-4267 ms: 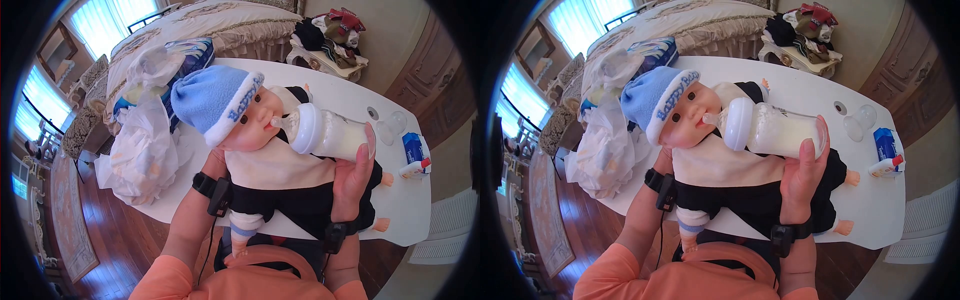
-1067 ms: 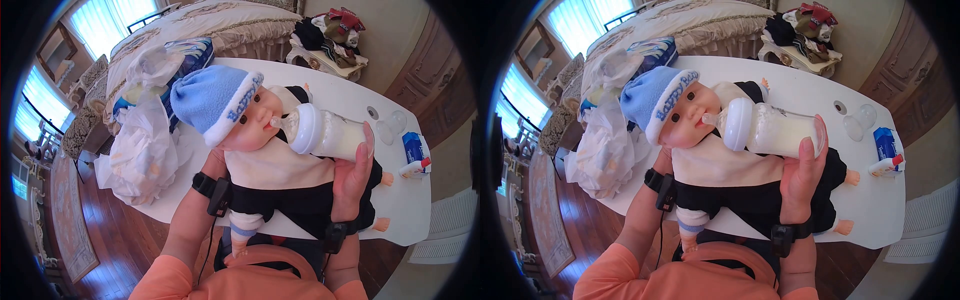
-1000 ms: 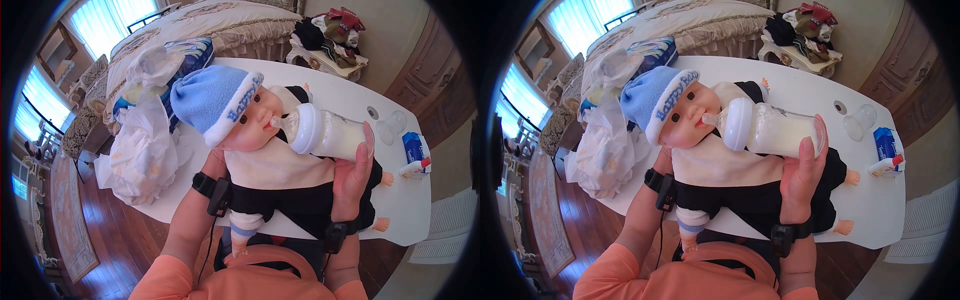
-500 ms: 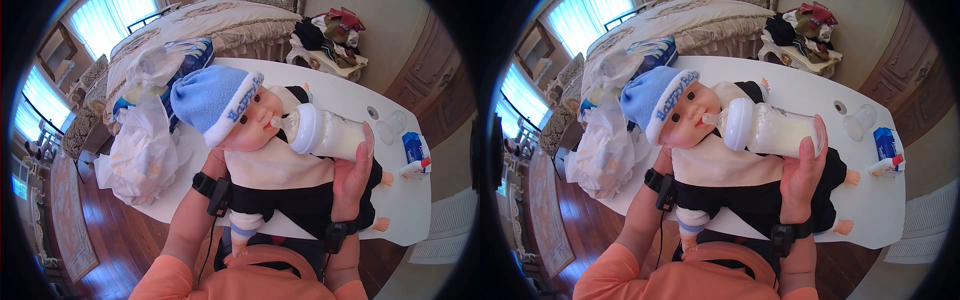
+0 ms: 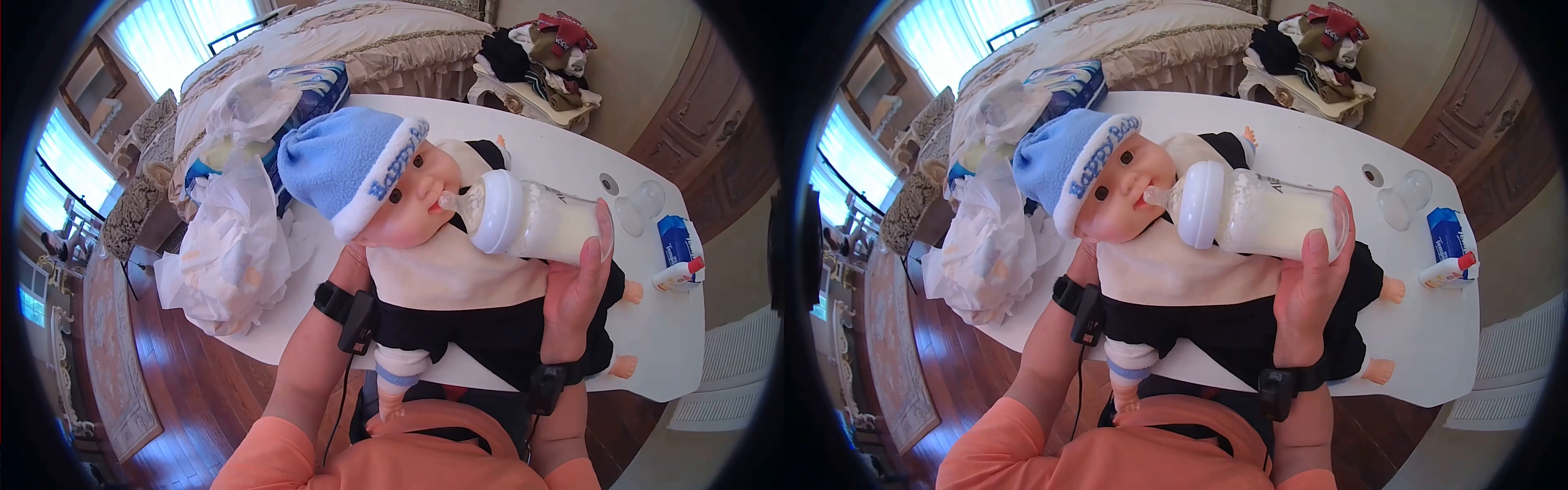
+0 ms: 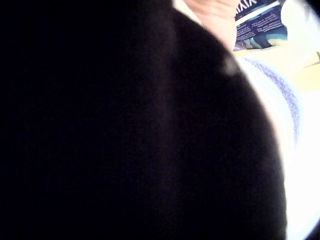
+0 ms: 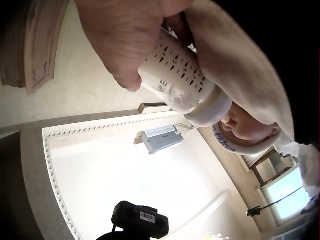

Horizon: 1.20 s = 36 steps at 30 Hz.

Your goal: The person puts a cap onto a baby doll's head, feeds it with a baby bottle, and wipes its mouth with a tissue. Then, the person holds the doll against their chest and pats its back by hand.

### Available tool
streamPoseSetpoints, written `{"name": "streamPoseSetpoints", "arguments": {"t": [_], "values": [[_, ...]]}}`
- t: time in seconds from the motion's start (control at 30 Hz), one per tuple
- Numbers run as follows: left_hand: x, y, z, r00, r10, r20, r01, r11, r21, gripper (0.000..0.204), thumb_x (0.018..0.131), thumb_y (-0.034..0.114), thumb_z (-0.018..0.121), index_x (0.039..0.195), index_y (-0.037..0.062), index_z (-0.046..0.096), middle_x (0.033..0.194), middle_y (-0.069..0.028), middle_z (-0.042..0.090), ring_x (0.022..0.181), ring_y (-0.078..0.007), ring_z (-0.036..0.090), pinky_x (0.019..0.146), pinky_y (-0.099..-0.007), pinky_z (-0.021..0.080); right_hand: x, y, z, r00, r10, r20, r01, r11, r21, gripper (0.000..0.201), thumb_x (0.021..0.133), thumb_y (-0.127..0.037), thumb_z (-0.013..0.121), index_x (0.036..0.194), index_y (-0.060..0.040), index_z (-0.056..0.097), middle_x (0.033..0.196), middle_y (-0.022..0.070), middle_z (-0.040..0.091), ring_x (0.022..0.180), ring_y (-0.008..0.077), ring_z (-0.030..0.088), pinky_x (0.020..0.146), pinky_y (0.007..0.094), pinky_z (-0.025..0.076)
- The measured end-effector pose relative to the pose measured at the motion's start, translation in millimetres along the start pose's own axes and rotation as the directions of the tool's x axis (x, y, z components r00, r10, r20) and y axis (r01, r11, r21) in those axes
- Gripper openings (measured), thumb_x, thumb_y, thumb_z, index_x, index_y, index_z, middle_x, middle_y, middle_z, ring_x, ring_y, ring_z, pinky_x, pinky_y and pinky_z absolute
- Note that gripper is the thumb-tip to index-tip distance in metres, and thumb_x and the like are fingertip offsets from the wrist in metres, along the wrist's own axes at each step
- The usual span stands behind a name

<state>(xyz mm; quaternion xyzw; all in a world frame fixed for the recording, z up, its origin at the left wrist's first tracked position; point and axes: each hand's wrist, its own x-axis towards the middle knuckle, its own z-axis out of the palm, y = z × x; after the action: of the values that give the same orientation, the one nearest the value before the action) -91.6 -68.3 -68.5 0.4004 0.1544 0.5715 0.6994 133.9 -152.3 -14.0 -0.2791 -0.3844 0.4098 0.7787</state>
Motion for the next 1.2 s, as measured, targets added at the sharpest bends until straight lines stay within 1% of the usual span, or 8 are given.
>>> {"name": "streamPoseSetpoints", "arguments": {"t": [0.17,0.23,0.37,0.57,0.67,0.87,1.03,1.2], "values": [[-1,-1,3,0.999,0.038,0.023,-0.037,0.998,-0.049,0.055,0.081,0.011,0.056,0.128,-0.0003,0.028,0.127,-0.0149,0.037,0.113,-0.0196,0.043,0.096,-0.0313,0.036,-1,-1,0,1.000,-0.027,0.011,0.027,1.000,-0.013,0.067,0.078,-0.026,0.060,0.129,-0.0012,0.025,0.121,0.0149,0.039,0.112,0.0242,0.041,0.095,0.0366,0.034],[-2,3,11,0.996,-0.004,0.085,0.034,0.933,-0.359,0.050,0.085,0.013,0.049,0.128,-0.0008,0.028,0.127,-0.0166,0.037,0.112,-0.0217,0.044,0.095,-0.0333,0.038,-1,0,0,0.998,-0.066,0.018,0.066,0.998,-0.014,0.067,0.078,-0.026,0.060,0.129,-0.0018,0.025,0.120,0.0153,0.040,0.111,0.0239,0.041,0.095,0.0367,0.034],[0,-1,0,0.994,0.021,0.109,0.006,0.969,-0.248,0.047,0.087,0.016,0.046,0.128,-0.0004,0.028,0.126,-0.0176,0.038,0.111,-0.0231,0.045,0.094,-0.0349,0.039,-1,0,-2,0.998,-0.056,0.013,0.056,0.998,-0.015,0.067,0.078,-0.025,0.060,0.129,-0.0019,0.025,0.120,0.0156,0.040,0.112,0.0238,0.041,0.095,0.0367,0.034],[-3,5,11,0.990,-0.049,0.129,0.097,0.915,-0.392,0.050,0.085,0.014,0.050,0.128,-0.0002,0.029,0.126,-0.0165,0.038,0.111,-0.0217,0.045,0.094,-0.0333,0.039,-1,0,0,1.000,-0.021,0.006,0.021,1.000,0.000,0.065,0.079,-0.026,0.058,0.129,-0.0016,0.025,0.120,0.0145,0.040,0.111,0.0233,0.041,0.094,0.0366,0.035],[1,0,-2,0.999,-0.015,0.034,0.019,0.993,-0.119,0.051,0.084,0.011,0.052,0.128,0.0002,0.029,0.126,-0.0153,0.038,0.112,-0.0200,0.044,0.095,-0.0319,0.038,-1,0,1,1.000,-0.021,-0.007,0.021,1.000,-0.003,0.064,0.080,-0.027,0.058,0.129,-0.0015,0.025,0.120,0.0136,0.039,0.111,0.0229,0.042,0.094,0.0366,0.035],[0,-1,6,0.999,0.029,0.034,-0.025,0.992,-0.123,0.050,0.084,0.011,0.052,0.127,0.0008,0.030,0.126,-0.0151,0.039,0.111,-0.0200,0.044,0.095,-0.0325,0.038,0,0,-2,0.999,-0.035,0.013,0.036,0.999,-0.017,0.065,0.078,-0.025,0.059,0.129,-0.0016,0.025,0.120,0.0138,0.039,0.111,0.0233,0.041,0.094,0.0367,0.035],[-3,3,17,0.994,-0.029,0.104,0.069,0.912,-0.404,0.047,0.086,0.017,0.048,0.127,0.0011,0.031,0.124,-0.0175,0.040,0.109,-0.0230,0.047,0.093,-0.0353,0.040,0,1,-2,0.999,-0.041,0.024,0.041,0.999,-0.010,0.067,0.077,-0.025,0.060,0.129,-0.0018,0.025,0.121,0.0157,0.040,0.112,0.0243,0.041,0.095,0.0372,0.034],[-1,0,7,0.990,-0.025,0.138,0.075,0.927,-0.369,0.046,0.086,0.016,0.048,0.126,0.0009,0.031,0.123,-0.0176,0.041,0.109,-0.0230,0.047,0.093,-0.0346,0.040,1,0,-2,0.999,-0.026,0.026,0.026,1.000,0.001,0.067,0.078,-0.026,0.060,0.129,-0.0018,0.025,0.121,0.0161,0.040,0.112,0.0245,0.041,0.095,0.0372,0.035]]}}
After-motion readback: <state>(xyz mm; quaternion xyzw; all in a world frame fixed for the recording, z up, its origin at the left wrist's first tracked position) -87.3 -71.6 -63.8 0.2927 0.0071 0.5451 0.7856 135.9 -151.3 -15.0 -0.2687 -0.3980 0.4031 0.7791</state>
